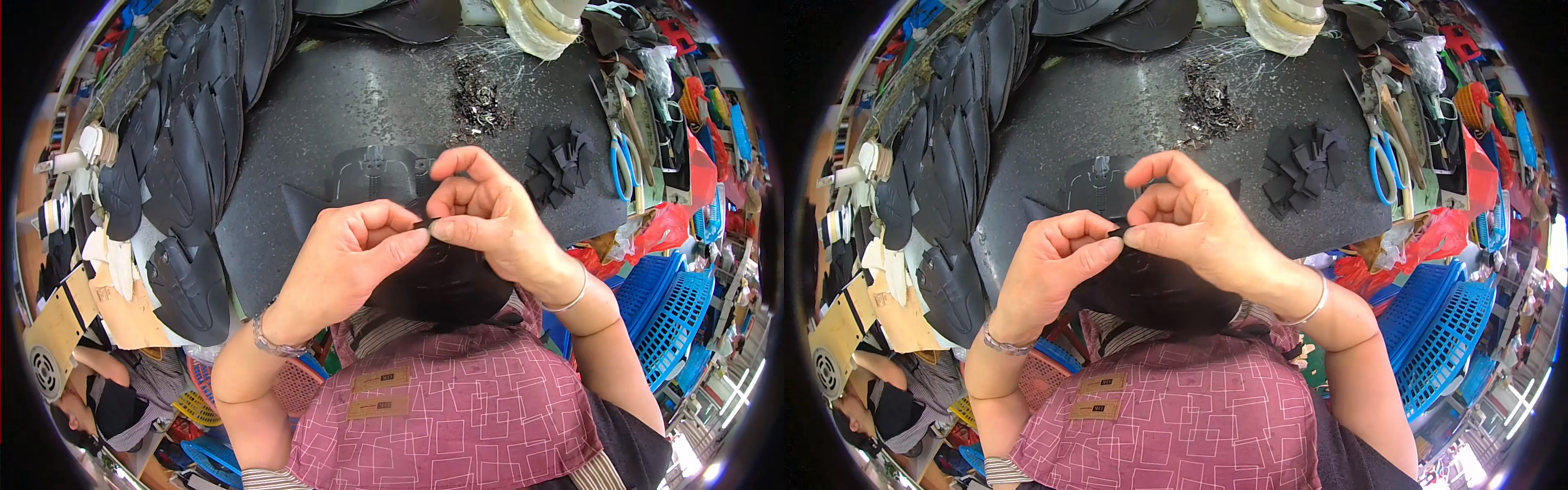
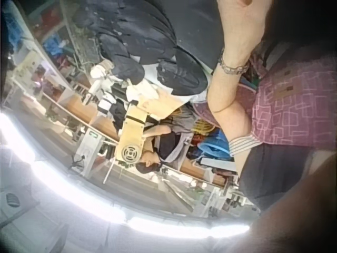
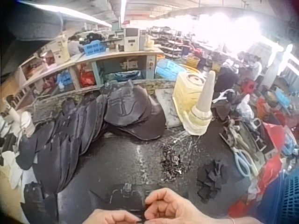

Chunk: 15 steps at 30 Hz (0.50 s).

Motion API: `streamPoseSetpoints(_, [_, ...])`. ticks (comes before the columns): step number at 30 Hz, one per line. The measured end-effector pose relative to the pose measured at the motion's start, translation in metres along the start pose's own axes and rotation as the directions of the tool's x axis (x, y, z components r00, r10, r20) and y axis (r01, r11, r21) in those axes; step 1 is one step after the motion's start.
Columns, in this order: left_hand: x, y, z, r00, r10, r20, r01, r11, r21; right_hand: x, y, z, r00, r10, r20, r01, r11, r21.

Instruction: The person assembles black shoe upper components by attaching small leather patches to larger sections with adhesive, using a scraper to spread the adhesive.

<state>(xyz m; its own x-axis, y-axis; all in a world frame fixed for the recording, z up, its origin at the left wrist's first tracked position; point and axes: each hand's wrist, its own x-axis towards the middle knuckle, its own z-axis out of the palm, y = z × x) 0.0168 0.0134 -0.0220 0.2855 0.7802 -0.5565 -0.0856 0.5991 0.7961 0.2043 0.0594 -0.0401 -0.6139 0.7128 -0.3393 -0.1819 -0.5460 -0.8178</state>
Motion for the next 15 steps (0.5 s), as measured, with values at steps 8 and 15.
streamPoseSetpoints(8, [0.02, 0.003, -0.019, 0.99, 0.132, -0.049, -0.114, 0.955, 0.273, 0.029, -0.019, -0.048, 0.802, -0.571, 0.176, 0.326, 0.172, -0.93])
streamPoseSetpoints(15, [0.038, -0.019, -0.026, 0.652, 0.746, -0.138, -0.249, 0.382, 0.89, 0.053, -0.012, -0.062, 0.786, -0.467, 0.405, 0.32, -0.252, -0.913])
